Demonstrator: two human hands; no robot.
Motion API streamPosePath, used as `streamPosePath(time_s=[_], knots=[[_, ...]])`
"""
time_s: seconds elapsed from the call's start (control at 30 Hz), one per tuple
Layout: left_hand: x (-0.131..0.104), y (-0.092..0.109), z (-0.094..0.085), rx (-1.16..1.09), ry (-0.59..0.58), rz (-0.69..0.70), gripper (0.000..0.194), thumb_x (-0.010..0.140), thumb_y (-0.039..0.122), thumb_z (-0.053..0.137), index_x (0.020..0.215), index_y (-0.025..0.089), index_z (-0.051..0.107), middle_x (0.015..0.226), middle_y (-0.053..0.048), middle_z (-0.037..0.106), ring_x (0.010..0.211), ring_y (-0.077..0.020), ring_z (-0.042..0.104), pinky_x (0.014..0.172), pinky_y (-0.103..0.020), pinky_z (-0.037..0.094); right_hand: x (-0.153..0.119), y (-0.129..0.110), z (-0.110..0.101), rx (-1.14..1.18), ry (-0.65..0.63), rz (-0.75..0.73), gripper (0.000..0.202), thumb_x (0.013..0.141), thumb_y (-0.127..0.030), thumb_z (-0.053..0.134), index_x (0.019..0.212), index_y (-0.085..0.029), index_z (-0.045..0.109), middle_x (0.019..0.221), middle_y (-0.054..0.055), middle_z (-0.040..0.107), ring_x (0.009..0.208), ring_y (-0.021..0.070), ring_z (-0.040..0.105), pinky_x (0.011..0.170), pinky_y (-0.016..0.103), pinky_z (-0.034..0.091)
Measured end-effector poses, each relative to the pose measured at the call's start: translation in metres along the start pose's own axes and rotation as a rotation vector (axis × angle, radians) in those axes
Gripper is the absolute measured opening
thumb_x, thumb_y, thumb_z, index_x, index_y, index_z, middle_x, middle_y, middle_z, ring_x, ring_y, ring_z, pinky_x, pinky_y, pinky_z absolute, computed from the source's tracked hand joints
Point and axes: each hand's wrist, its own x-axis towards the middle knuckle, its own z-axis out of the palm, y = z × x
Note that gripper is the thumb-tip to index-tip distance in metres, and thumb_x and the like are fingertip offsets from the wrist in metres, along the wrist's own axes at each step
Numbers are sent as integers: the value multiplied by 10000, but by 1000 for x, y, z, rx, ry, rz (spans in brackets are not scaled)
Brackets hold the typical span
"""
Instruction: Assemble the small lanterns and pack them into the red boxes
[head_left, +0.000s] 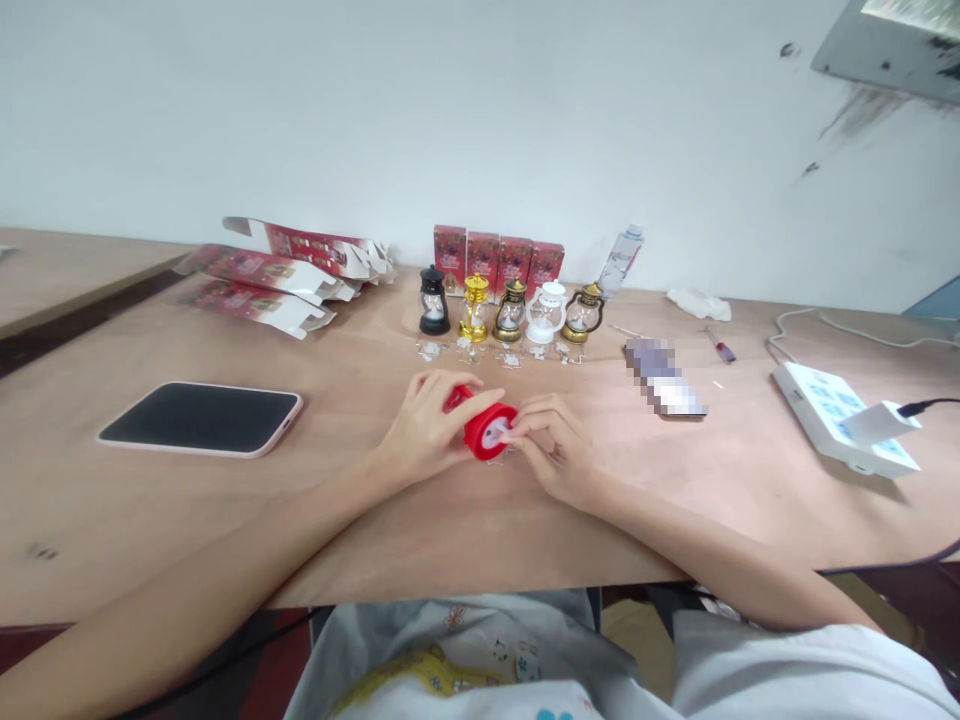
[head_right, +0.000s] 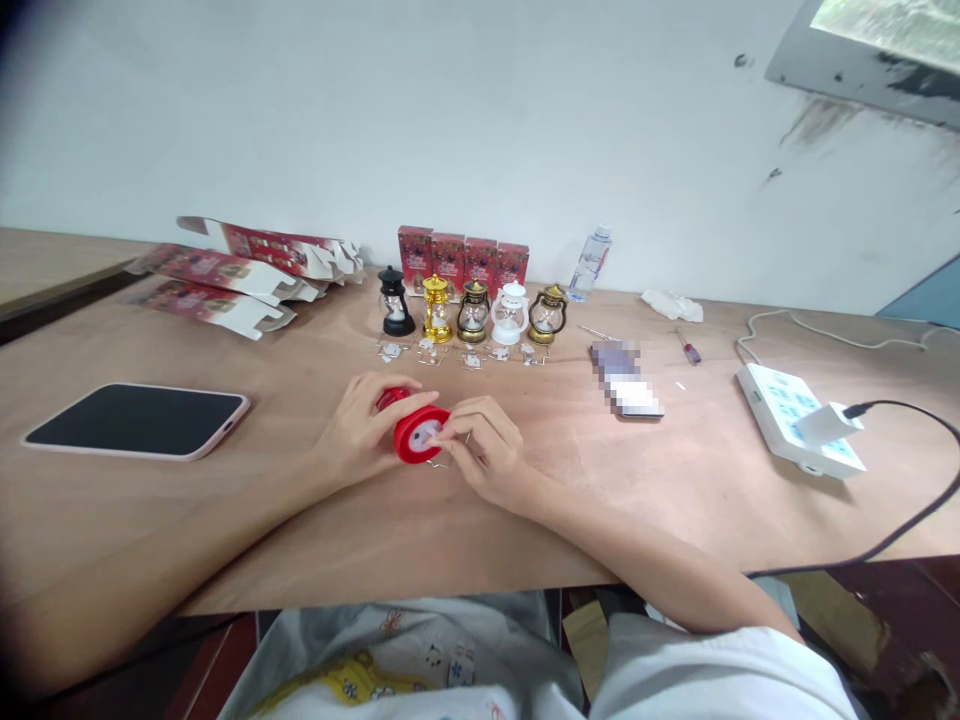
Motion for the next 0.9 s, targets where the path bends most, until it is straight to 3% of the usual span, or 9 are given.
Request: streamPosePath(time_s=[0.57, 0.9], knots=[[3, 3, -4, 87, 10, 27, 474, 856, 426, 584, 1274, 218, 505, 1068, -121, 601, 958, -227, 555, 824, -369, 382, -4, 1, 3, 11, 50, -10, 160, 819, -56, 594, 875, -202, 559, 804, 42, 599, 799, 165, 605, 681, 318, 527], [3, 2, -5, 134, -3, 76, 456, 851, 396, 602, 1259, 210, 518, 1057, -128, 607, 965, -236, 545, 873, -421, 386, 2, -3, -1, -35, -14, -31, 128, 841, -71, 571, 855, -198, 573, 767, 43, 613, 760, 159, 597, 654, 311, 531]])
